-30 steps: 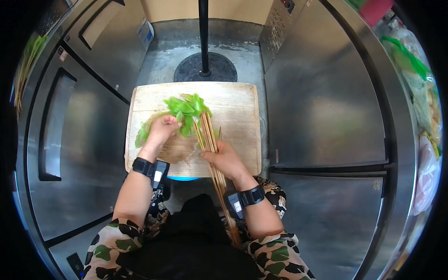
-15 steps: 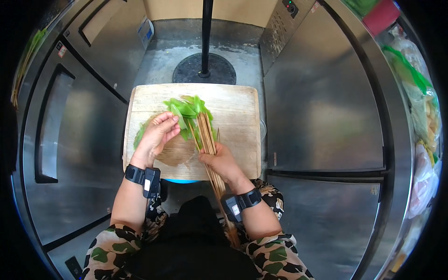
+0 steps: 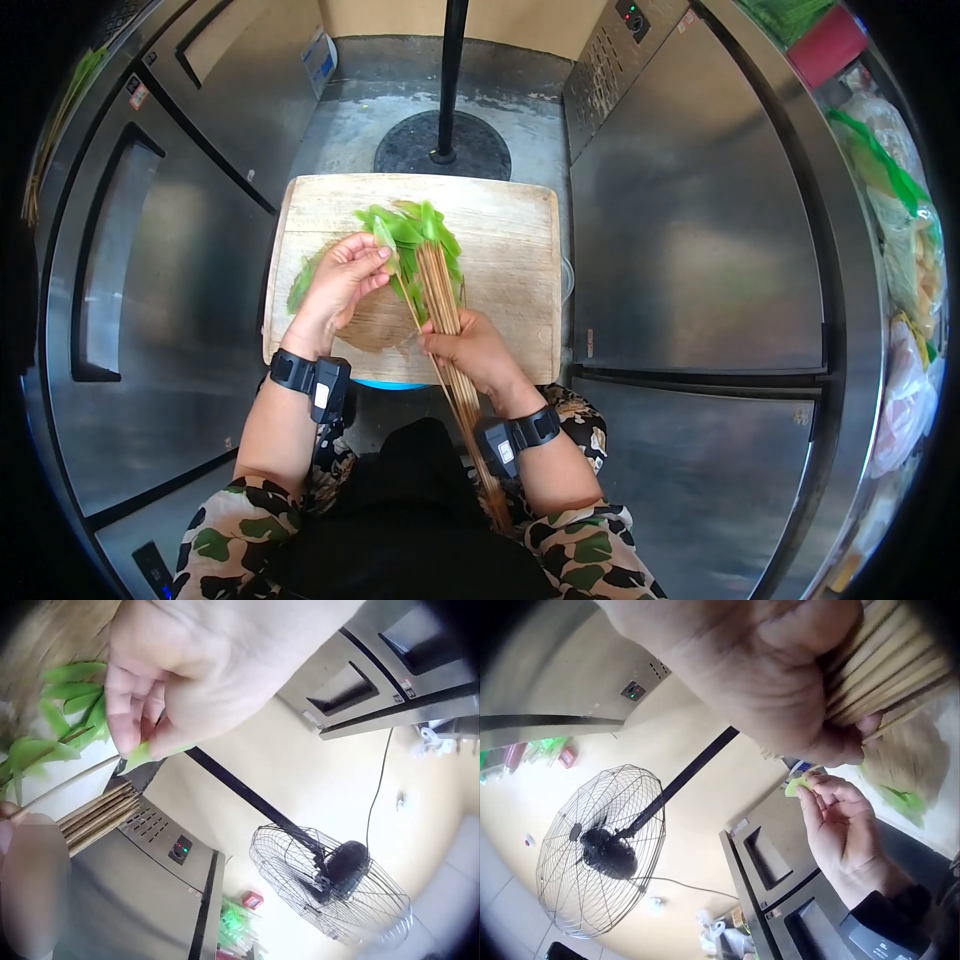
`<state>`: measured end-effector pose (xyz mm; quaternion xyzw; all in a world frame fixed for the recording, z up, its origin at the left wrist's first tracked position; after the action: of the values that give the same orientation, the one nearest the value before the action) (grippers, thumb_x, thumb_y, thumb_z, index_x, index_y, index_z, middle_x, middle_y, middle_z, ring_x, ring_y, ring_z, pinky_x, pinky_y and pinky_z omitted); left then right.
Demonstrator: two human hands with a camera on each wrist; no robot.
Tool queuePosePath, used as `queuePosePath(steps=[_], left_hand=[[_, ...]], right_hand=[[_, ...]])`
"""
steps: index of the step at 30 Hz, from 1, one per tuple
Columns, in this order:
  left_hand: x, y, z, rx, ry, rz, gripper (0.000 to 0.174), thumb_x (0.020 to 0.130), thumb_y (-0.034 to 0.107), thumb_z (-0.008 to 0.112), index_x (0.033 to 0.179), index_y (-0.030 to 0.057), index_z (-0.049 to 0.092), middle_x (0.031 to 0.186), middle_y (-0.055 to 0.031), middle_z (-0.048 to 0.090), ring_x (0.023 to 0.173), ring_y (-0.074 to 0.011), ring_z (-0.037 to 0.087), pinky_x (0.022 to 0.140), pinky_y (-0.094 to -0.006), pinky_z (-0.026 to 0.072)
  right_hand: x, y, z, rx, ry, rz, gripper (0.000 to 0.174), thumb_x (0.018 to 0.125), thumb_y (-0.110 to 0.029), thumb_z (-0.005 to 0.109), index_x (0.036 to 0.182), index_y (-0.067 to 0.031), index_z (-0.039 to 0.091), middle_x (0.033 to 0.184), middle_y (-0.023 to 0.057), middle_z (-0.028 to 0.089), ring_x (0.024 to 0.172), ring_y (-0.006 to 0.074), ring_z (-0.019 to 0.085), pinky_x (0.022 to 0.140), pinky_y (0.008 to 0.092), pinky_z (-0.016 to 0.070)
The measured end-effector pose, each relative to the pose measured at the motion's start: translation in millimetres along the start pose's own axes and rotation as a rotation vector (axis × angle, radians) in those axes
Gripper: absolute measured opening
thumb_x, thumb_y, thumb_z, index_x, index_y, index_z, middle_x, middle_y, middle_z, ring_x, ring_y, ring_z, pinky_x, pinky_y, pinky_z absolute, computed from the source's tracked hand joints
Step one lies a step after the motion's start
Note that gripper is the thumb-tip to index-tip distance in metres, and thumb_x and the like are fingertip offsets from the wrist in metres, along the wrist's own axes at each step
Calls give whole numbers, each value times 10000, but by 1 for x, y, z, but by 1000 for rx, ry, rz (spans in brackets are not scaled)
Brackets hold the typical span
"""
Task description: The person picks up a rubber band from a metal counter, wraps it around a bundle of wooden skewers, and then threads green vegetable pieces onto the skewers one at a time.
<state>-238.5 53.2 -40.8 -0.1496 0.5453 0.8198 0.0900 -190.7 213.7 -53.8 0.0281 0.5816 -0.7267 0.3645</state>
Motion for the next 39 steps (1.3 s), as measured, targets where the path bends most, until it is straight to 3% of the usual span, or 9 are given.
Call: queuePosePath(steps=[9,18,27,30,33,39], left_hand=[[-5,7,2,32,70,58,203,854,78,587,1054,74,549,801,-12,611,672,-41,554,592,-158,469],[-7,-1,4,35,15,-53,108,834,114,630,926,57,627,797,-7,621,660,-54,563,606,-164,472],[-14,-11,9,40,-54,-139,144,841,109,617,966,37,623,823,-12,627,668,-57,574,614,-171,500],[-14,-6,9,30,-60,-86,166,851,102,602,1005,42,609,859,-32,640,705,-67,588,643,-186,504],[-13,9,1,1,80,58,185,861,94,582,1041,51,594,911,-62,653,754,-80,598,679,-206,506],[-11,11,0,21,63,75,182,858,80,580,1038,50,592,951,-88,658,811,-94,611,693,-210,503]], right_hand=[[-2,-3,2,-28,-23,-11,111,767,-20,657,847,-27,581,704,35,596,579,75,531,507,192,417],[-2,-6,3,-47,-25,-33,95,775,-42,665,842,-45,598,699,30,605,567,69,529,510,185,419],[-4,-13,5,-60,-27,-51,89,777,-46,662,837,-49,596,698,24,602,579,65,531,523,181,418],[-3,-15,6,-46,-20,-53,106,769,-27,661,840,-33,583,687,24,591,565,70,526,504,190,416],[-3,-15,8,-57,-36,-64,103,770,-28,661,837,-33,582,687,25,592,565,70,526,504,190,417],[-3,-12,7,-68,-42,-37,89,779,-46,658,838,-40,591,697,24,597,572,70,527,523,180,418]])
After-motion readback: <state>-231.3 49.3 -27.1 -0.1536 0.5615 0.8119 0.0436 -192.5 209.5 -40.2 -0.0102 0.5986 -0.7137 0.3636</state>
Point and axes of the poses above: each hand's wrist, its own x-axis towards the middle knuckle, its own z-axis out of the palm, y = z × x, the point moved 9 cm from there along x, towards the middle knuckle
